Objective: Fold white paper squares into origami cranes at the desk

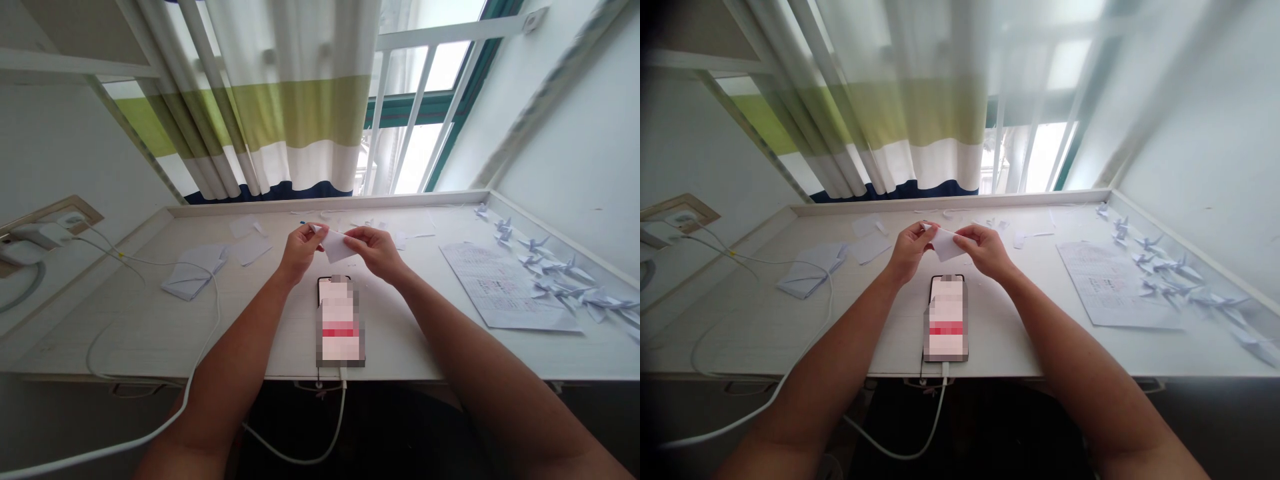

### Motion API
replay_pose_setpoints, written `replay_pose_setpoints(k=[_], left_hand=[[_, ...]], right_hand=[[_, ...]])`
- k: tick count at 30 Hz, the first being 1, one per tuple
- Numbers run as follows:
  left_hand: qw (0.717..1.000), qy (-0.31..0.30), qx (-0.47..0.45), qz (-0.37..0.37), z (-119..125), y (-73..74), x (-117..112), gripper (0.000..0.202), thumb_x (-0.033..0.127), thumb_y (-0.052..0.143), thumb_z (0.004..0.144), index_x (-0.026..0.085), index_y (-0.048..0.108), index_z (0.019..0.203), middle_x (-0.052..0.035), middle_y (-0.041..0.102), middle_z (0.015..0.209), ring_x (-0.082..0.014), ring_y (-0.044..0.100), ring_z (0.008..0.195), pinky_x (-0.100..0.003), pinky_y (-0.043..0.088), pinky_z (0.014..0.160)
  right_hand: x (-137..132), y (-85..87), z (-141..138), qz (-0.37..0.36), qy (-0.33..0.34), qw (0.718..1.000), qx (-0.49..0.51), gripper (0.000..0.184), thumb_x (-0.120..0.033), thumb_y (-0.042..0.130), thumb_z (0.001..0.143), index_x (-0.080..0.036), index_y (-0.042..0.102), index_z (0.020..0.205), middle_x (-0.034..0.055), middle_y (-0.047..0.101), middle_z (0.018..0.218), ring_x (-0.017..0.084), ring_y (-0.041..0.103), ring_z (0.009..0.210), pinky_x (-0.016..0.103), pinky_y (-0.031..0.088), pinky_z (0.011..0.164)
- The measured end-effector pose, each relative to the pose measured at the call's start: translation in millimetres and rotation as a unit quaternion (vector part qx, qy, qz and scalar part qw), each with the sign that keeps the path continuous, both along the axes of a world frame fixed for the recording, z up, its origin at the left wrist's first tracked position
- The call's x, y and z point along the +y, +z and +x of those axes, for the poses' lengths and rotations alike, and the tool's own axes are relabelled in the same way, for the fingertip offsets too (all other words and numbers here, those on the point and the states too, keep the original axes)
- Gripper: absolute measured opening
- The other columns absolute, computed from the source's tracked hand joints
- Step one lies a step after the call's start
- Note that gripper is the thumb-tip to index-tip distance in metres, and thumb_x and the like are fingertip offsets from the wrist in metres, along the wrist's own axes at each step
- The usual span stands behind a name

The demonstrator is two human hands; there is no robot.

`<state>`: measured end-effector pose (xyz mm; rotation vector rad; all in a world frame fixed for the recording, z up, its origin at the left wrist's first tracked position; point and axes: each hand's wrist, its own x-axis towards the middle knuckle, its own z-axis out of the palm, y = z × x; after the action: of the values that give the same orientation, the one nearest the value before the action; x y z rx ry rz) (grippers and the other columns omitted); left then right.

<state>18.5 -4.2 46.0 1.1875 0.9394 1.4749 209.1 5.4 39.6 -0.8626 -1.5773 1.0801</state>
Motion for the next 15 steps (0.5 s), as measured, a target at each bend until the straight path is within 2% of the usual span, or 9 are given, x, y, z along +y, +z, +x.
replay_pose_setpoints(k=[5, 12, 15], left_hand=[[1.0, -0.013, -0.02, -0.02, -0.7, 2.9, -1.1, 0.038, 0.051, 0.084, 0.077, 0.018, 0.07, 0.09, -0.0062, 0.077, 0.085, -0.0168, 0.07, 0.075, -0.028, 0.057, 0.068], [0.999, 0.001, -0.033, -0.036, -5.6, 3.2, 0.8, 0.032, 0.042, 0.083, 0.08, 0.017, 0.071, 0.096, -0.009, 0.08, 0.091, -0.0198, 0.074, 0.081, -0.033, 0.061, 0.072], [0.999, -0.013, -0.025, -0.031, -7.5, 1.4, 1.4, 0.032, 0.041, 0.083, 0.081, 0.017, 0.071, 0.098, -0.009, 0.08, 0.094, -0.0203, 0.075, 0.084, -0.035, 0.062, 0.076]], right_hand=[[-1.7, 2.0, -0.5, -0.02, 0.002, 1.0, 0.024, 0.038, -0.055, 0.081, 0.082, -0.018, 0.077, 0.089, 0.0075, 0.075, 0.086, 0.021, 0.068, 0.076, 0.04, 0.063, 0.069], [2.7, 0.2, 2.4, -0.009, -0.018, 0.999, 0.046, 0.035, -0.048, 0.085, 0.079, -0.019, 0.076, 0.097, 0.0062, 0.076, 0.09, 0.02, 0.067, 0.08, 0.036, 0.059, 0.067], [4.8, -0.9, 3.4, -0.015, -0.027, 0.998, 0.054, 0.036, -0.047, 0.085, 0.079, -0.019, 0.075, 0.1, 0.0059, 0.075, 0.089, 0.02, 0.066, 0.08, 0.037, 0.059, 0.068]])
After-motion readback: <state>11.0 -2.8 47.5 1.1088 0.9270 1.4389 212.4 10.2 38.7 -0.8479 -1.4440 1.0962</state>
